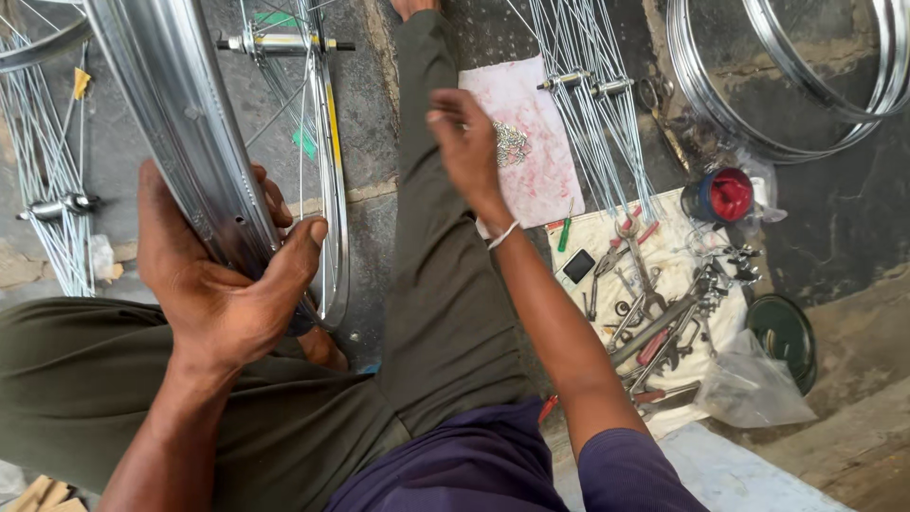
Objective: The person inserts metal spokes into a bicycle rim and secures them with nuts. The person works on the rim while sitting on the ground, handling spokes and nuts one at a time.
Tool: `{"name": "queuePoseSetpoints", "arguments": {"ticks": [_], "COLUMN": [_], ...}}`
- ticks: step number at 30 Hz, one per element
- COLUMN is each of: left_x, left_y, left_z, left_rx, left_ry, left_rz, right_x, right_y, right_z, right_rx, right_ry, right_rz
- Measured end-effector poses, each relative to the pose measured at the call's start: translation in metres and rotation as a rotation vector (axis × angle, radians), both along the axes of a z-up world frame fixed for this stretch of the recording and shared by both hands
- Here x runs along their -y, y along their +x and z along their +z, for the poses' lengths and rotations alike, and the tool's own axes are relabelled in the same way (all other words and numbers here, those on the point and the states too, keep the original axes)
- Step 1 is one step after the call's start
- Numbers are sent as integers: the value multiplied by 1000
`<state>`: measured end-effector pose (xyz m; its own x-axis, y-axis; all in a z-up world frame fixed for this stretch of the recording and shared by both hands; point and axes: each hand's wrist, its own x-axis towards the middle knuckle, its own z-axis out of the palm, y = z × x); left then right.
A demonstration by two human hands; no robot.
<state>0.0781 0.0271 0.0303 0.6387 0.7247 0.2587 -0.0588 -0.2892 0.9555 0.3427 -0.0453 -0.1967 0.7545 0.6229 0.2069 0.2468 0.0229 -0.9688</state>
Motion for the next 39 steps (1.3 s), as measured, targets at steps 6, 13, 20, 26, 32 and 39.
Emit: {"name": "queuePoseSetpoints", "arguments": {"ticks": [6,13,20,26,32,39], "left_x": [-8,0,-5,-13,-15,-15], "left_y": [3,14,25,25,32,37], "left_z": [-3,6,23,15,3,5], "left_rx": [-43,7,-126,-38,94,97], "left_ry": [99,-56,-12,203,198,132], "left_rz": [28,22,139,128,98,22], "right_x": [88,72,66,75,18,25], "right_y": [105,82,77,89,91,-63], "right_z": [-168,-206,-200,-158,53,301], "right_rx": [98,238,279,344,-79,469], "right_ry": [-861,-952,-1034,-1005,-214,-81], "right_rz": [-421,-294,-194,-128,163,563]}}
